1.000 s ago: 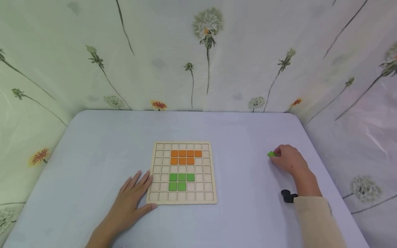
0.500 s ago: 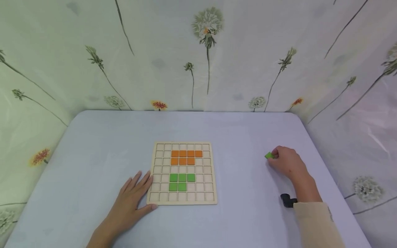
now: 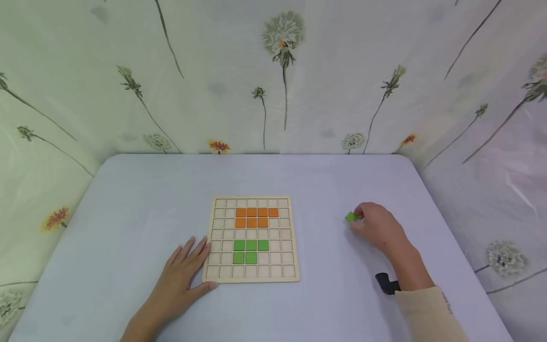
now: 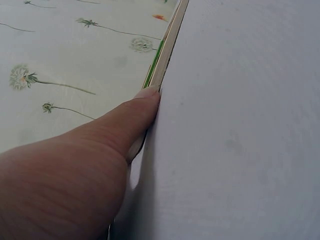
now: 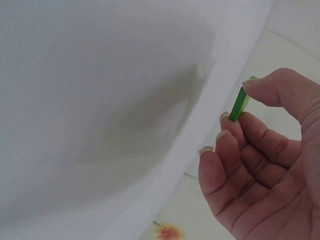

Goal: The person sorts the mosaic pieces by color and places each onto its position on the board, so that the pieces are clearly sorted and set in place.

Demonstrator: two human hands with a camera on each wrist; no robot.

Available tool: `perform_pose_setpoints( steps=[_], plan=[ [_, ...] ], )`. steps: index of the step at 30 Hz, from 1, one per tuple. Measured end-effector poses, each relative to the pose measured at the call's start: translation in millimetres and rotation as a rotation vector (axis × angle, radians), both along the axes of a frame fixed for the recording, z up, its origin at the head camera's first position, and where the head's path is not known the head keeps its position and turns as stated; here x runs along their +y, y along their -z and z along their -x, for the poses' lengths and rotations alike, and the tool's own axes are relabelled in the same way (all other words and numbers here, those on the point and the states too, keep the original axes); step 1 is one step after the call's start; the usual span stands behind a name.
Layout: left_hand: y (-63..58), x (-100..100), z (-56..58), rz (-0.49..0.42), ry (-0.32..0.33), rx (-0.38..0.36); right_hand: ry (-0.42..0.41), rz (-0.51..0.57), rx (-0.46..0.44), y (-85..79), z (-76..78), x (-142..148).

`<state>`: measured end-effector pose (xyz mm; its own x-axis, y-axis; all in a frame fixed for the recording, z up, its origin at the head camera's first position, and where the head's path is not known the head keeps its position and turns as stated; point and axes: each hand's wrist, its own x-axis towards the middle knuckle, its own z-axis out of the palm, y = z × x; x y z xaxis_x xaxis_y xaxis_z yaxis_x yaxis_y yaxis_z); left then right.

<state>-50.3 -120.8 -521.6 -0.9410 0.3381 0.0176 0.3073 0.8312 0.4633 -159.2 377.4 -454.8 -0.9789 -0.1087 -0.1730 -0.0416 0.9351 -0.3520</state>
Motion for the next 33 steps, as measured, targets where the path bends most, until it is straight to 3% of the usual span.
perform_pose_setpoints(
  steps=[14, 33],
  plan=[
    [0.4, 0.0, -0.3, 0.0, 0.002, 0.0, -0.098, 0.014, 0.05, -8.6, -16.3, -58.3],
    [1.8, -0.4, 0.3, -0.001, 0.0, 0.009, -0.335, -0.013, 0.057, -3.5, -35.4, -136.4]
  ],
)
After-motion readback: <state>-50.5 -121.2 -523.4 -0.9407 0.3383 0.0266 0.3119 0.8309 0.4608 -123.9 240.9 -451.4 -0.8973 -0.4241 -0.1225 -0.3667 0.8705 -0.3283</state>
